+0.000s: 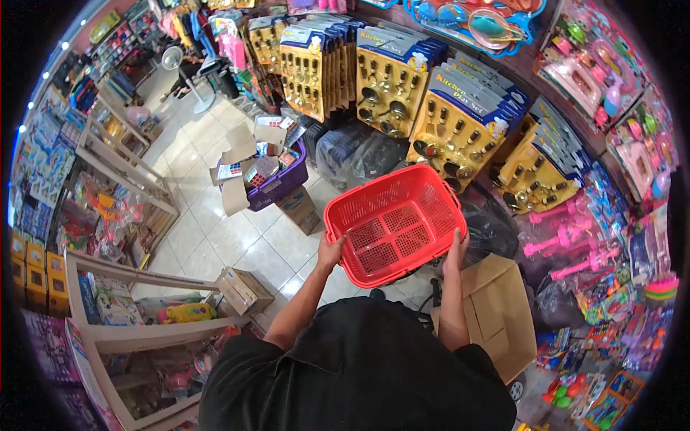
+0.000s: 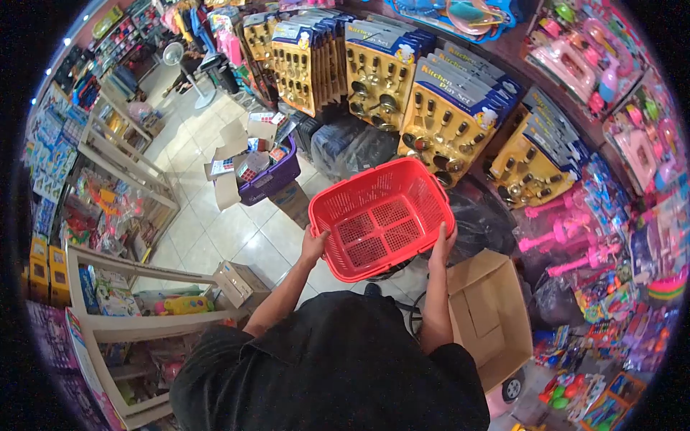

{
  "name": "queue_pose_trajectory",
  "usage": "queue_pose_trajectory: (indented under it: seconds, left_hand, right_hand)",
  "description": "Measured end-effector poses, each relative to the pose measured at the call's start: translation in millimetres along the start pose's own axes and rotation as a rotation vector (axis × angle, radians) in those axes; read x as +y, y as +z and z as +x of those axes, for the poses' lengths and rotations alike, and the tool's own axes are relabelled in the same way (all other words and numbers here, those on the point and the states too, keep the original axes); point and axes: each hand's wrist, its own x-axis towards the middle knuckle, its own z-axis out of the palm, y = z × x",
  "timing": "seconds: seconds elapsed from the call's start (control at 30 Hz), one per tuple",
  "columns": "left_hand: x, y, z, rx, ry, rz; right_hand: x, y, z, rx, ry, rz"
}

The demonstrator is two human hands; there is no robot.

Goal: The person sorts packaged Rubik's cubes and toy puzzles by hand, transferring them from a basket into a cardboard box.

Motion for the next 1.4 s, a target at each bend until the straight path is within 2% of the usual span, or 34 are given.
queue_pose_trajectory:
  seconds: [0.07,0.17,0.27,0.4,0.53,0.57,0.67,0.7,0.8,0.83,0.93,1.07,1.2,1.33,1.37,1.4]
  left_hand:
    - [8,-1,-4,-0.031,-0.025,-0.011]
    - [-36,8,17,0.093,0.272,0.015]
    - [2,10,-17,0.045,0.045,-0.061]
    - [-20,13,-19,0.12,0.09,-0.094]
    - [12,3,-50,0.111,0.032,-0.158]
    - [23,-5,-58,0.076,-0.072,-0.122]
    - [22,-21,-67,0.174,0.112,-0.213]
    - [25,-28,-71,0.218,0.178,-0.166]
    - [27,-53,-90,0.288,0.093,-0.244]
    - [17,-61,-92,0.323,0.154,-0.291]
    - [-6,-89,-112,0.447,0.1,-0.435]
    - [-35,-136,-148,0.6,0.014,-0.581]
    - [-62,-185,-182,0.707,0.014,-0.638]
    - [-98,-231,-214,0.848,-0.023,-0.718]
    - [-110,-253,-225,0.885,-0.022,-0.777]
    - [-120,-266,-234,0.915,-0.022,-0.828]
  right_hand:
    - [-10,8,-1,-0.018,-0.02,-0.185]
    - [-15,11,12,-0.064,-0.009,0.005]
    - [-8,9,13,-0.051,0.002,0.047]
    - [-5,8,18,-0.114,0.047,0.134]
    - [-17,14,25,-0.073,0.155,0.07]
    - [-28,18,23,-0.09,0.112,0.044]
    - [-29,21,41,-0.379,0.07,0.123]
    - [-48,40,27,-0.373,0.055,0.121]
    - [-52,74,18,-0.499,0.032,0.12]
    - [-54,88,10,-0.531,0.049,0.15]
    - [-56,129,-20,-0.639,0.122,0.135]
    - [-5,162,-48,-0.787,-0.02,-0.061]
    - [7,199,-119,-0.865,0.137,-0.055]
    - [15,241,-187,-1.037,0.138,-0.128]
    - [25,263,-226,-1.225,0.129,-0.064]
    - [30,273,-251,-1.255,0.156,-0.067]
